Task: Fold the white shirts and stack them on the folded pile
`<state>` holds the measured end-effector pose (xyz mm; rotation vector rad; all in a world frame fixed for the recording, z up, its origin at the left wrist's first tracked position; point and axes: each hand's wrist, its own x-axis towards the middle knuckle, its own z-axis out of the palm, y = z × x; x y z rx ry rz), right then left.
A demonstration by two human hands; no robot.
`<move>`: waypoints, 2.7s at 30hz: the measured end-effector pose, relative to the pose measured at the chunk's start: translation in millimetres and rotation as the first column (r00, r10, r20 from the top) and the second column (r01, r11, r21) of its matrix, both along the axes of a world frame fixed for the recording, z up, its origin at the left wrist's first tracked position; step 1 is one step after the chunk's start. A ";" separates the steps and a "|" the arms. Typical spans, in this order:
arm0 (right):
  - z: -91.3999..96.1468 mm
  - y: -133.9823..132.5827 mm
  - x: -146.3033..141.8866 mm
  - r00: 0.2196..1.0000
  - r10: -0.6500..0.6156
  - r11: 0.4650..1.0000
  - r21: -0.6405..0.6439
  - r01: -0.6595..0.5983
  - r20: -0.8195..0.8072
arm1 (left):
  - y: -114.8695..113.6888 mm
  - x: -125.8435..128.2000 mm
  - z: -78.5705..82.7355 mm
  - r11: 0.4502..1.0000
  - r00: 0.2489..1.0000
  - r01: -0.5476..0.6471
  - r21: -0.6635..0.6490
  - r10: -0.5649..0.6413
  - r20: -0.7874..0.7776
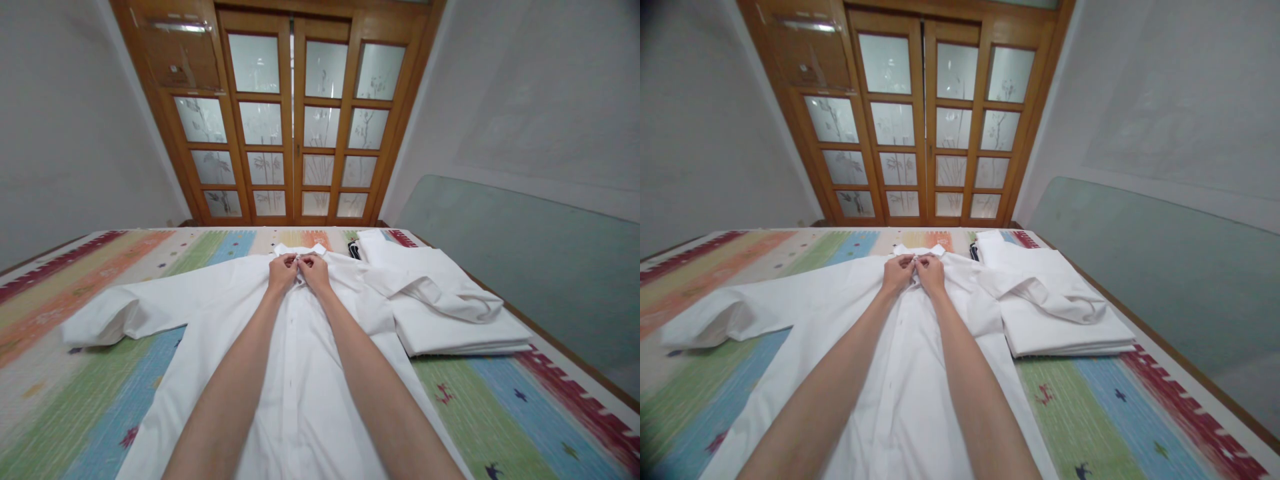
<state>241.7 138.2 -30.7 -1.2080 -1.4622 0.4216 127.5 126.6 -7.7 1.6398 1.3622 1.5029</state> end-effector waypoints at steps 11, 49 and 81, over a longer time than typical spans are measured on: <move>0.2 -2.0 -1.8 1.000 0.024 1.000 -0.013 -0.024 -0.004 | -2.7 -2.3 6.4 0.999 0.999 -0.040 -0.014 0.040 -0.001; 7.3 -7.3 -5.5 0.998 0.008 0.998 -0.063 -0.005 0.055 | 15.8 -1.4 -12.7 0.999 0.974 -0.017 -0.037 0.025 0.223; 20.1 -28.4 -7.5 0.782 -0.058 0.980 -0.116 0.165 0.620 | -3.5 -5.9 -1.8 0.968 0.789 -0.232 0.095 0.245 -0.564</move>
